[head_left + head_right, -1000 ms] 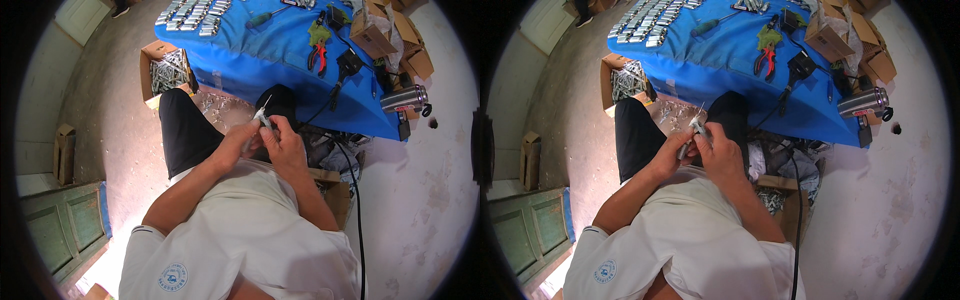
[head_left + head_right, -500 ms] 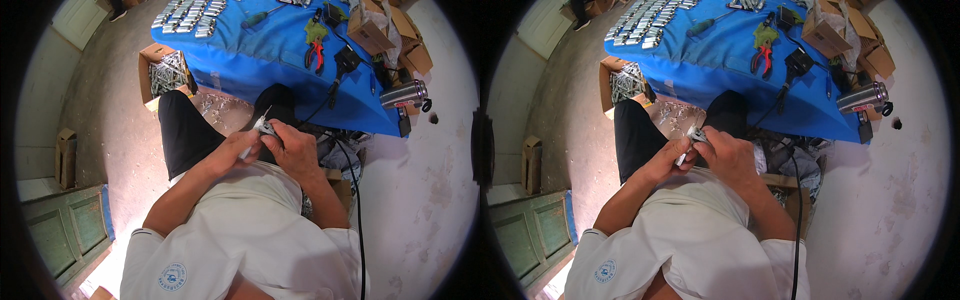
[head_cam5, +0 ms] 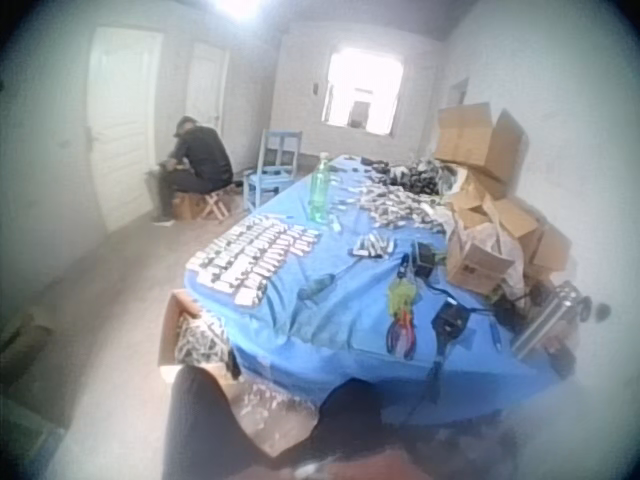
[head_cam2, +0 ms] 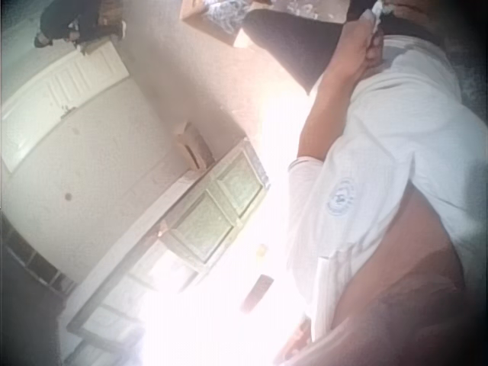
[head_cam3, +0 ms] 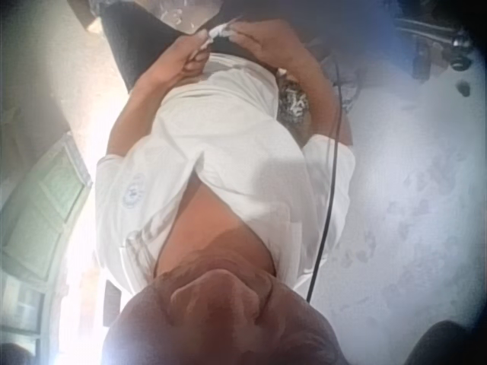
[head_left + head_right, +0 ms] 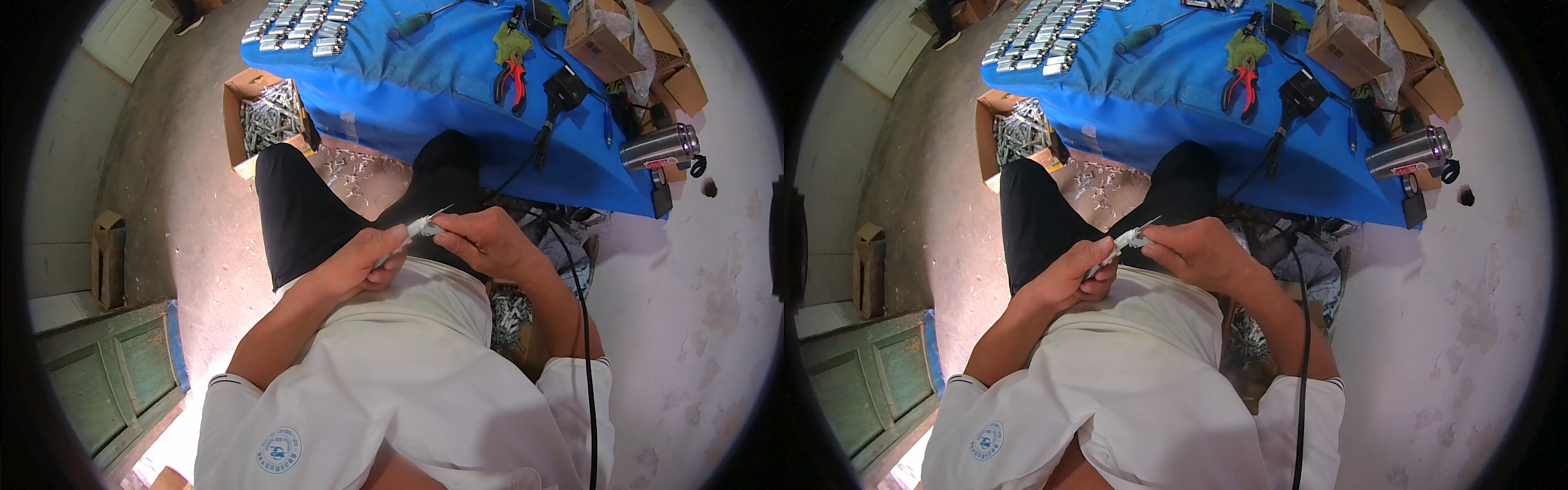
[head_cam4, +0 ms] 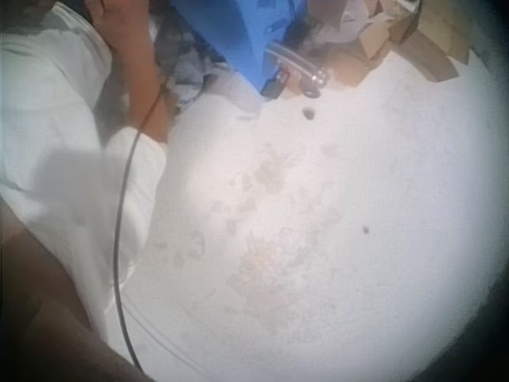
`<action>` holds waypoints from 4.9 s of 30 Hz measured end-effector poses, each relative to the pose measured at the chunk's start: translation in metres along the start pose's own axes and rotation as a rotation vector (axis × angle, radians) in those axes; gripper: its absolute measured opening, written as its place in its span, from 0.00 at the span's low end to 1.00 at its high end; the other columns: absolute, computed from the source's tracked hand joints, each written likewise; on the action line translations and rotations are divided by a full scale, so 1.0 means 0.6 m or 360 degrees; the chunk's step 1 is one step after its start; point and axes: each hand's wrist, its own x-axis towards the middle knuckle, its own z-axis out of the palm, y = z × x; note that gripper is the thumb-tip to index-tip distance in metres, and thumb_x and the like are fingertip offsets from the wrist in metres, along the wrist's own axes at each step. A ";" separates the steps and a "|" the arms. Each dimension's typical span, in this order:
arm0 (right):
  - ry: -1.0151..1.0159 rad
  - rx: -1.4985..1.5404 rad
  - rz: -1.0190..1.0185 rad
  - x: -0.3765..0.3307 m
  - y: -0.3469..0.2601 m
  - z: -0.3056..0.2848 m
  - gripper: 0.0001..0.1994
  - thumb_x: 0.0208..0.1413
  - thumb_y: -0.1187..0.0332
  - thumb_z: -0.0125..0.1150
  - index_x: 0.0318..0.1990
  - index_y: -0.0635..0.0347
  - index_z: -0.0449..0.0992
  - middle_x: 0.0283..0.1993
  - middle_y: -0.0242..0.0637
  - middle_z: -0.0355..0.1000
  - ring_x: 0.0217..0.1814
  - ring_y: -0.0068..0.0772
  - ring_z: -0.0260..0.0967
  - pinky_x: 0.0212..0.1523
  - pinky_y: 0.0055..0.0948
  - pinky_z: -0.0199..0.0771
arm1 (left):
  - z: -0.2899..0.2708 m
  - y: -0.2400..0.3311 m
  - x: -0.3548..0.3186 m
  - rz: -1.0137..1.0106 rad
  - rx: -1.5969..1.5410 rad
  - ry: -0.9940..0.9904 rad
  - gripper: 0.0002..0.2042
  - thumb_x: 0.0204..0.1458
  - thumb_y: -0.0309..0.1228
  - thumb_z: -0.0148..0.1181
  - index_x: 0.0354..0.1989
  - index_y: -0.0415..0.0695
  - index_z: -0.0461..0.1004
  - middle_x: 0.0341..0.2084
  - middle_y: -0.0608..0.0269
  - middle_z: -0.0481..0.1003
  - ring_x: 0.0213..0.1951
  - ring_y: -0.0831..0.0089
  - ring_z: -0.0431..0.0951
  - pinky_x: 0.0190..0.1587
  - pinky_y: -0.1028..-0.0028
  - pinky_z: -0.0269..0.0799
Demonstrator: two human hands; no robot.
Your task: The person sits on the floor and assembles small metal lock bodies using a screwdriver. They pick up lock components, insert parts, and tighten screws, then place the finished items on a blue cloth-covered table.
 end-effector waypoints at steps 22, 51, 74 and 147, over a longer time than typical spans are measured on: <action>0.0081 -0.0703 0.0075 0.030 0.018 0.011 0.06 0.56 0.66 0.57 0.37 0.58 0.75 0.27 0.42 0.70 0.29 0.49 0.68 0.30 0.40 0.67 | -0.011 -0.002 0.046 0.0036 0.0132 0.0422 0.22 0.61 0.50 0.47 0.22 0.47 0.62 0.13 0.72 0.57 0.15 0.85 0.50 0.16 0.81 0.43; 0.0089 0.2281 0.1170 0.034 0.015 0.084 0.14 0.65 0.59 0.47 0.32 0.57 0.71 0.21 0.25 0.64 0.17 0.15 0.53 0.17 0.17 0.52 | -0.014 -0.007 0.054 0.0210 -0.0018 0.0407 0.21 0.61 0.51 0.46 0.24 0.47 0.62 0.15 0.73 0.58 0.15 0.84 0.51 0.16 0.83 0.45; 0.0533 0.0554 0.0491 0.044 0.006 0.072 0.10 0.60 0.65 0.55 0.34 0.65 0.73 0.23 0.34 0.72 0.24 0.20 0.69 0.25 0.19 0.66 | -0.004 -0.009 0.064 0.0204 0.0107 0.0492 0.23 0.60 0.54 0.45 0.22 0.47 0.61 0.14 0.72 0.57 0.15 0.84 0.51 0.17 0.81 0.43; 0.0383 0.1731 0.0568 0.000 0.022 0.056 0.09 0.58 0.71 0.57 0.42 0.66 0.77 0.37 0.39 0.75 0.36 0.26 0.73 0.39 0.25 0.76 | -0.039 -0.033 0.046 -0.0091 -0.0424 0.0072 0.25 0.60 0.54 0.45 0.21 0.45 0.65 0.10 0.74 0.56 0.12 0.85 0.50 0.14 0.83 0.43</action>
